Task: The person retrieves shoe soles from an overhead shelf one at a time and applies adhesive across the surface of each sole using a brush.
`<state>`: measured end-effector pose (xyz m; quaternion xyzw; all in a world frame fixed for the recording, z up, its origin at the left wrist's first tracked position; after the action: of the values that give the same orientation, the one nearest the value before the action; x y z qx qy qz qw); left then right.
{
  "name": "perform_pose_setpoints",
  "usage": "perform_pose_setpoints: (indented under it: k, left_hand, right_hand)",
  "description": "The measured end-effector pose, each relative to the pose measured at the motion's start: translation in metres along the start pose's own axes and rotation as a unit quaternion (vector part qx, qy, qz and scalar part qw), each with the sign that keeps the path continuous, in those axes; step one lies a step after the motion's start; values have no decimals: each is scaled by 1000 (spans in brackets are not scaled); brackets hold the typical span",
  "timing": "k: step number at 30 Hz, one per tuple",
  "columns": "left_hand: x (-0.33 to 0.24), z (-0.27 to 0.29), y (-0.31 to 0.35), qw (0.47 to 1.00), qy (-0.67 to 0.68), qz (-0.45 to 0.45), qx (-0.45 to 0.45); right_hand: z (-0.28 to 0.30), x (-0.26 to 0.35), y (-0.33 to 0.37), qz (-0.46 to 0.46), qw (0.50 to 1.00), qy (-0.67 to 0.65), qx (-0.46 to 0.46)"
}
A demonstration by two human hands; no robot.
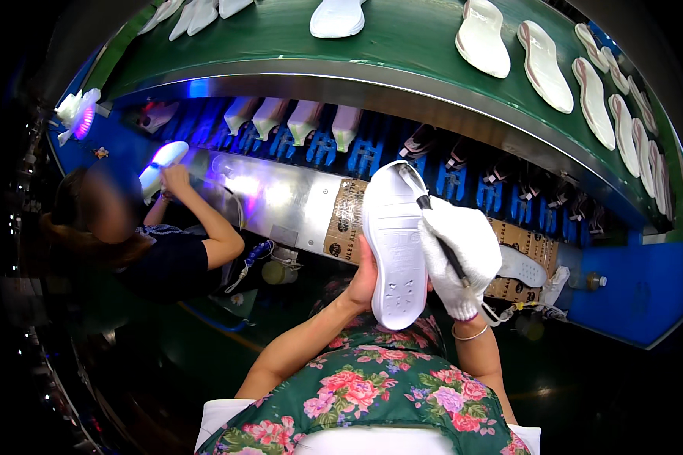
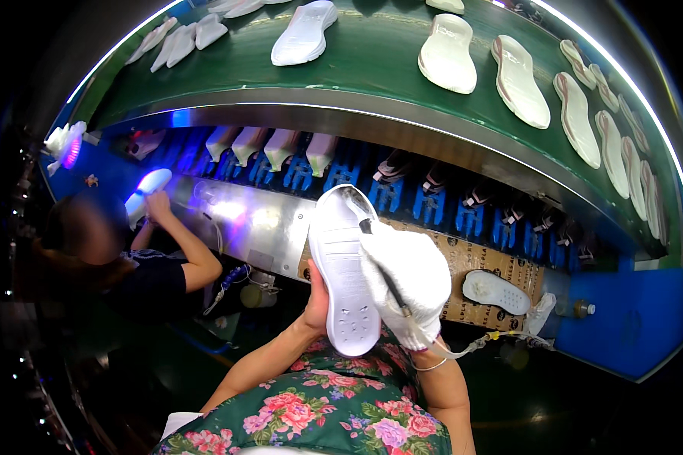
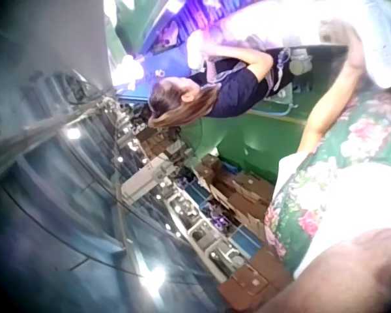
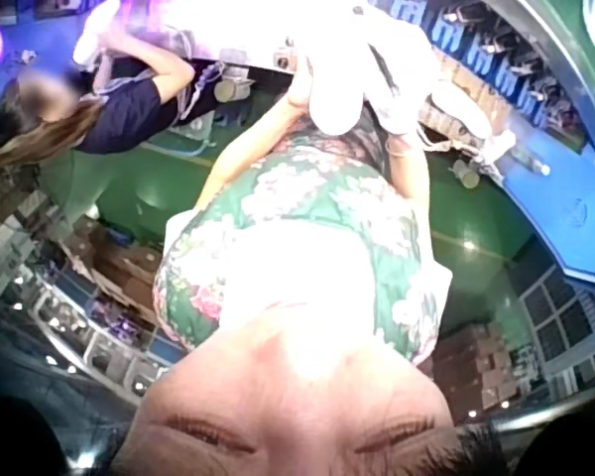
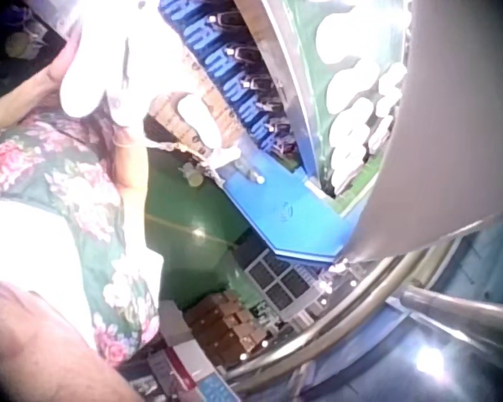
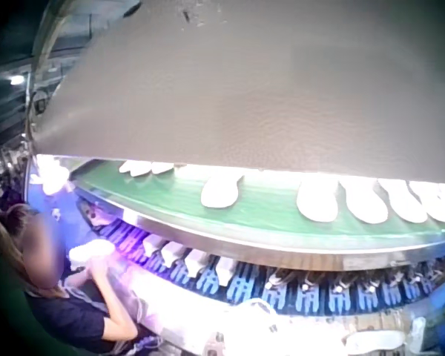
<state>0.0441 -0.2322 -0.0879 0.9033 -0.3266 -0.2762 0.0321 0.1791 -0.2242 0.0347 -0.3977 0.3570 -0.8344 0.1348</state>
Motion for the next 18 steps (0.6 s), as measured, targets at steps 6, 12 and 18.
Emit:
perform_pose_setpoints:
  k: [6, 12, 18]
  left_hand:
    - [-6, 2, -1, 996, -87, 13, 30]
    - [-7, 2, -2, 971, -5, -9, 239]
    - [-23, 23, 3, 989, -134, -46, 46]
  right_hand:
    - [-1, 19, 16, -83, 979, -163, 88]
    - [-4, 4, 21, -165, 973, -160, 16]
    - [-15, 10, 21, -51, 969, -219, 107]
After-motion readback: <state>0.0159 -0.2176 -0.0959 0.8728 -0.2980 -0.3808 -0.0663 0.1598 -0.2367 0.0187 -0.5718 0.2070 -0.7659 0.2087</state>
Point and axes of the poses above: each hand's wrist, its own y-axis away from the middle knuckle, its own z-axis out of the back of the hand, x = y × z, the point moved 3 cm from there along -y, towards the middle knuckle, and after that the axes turned 1 degree about y, right-handed, at the moved point
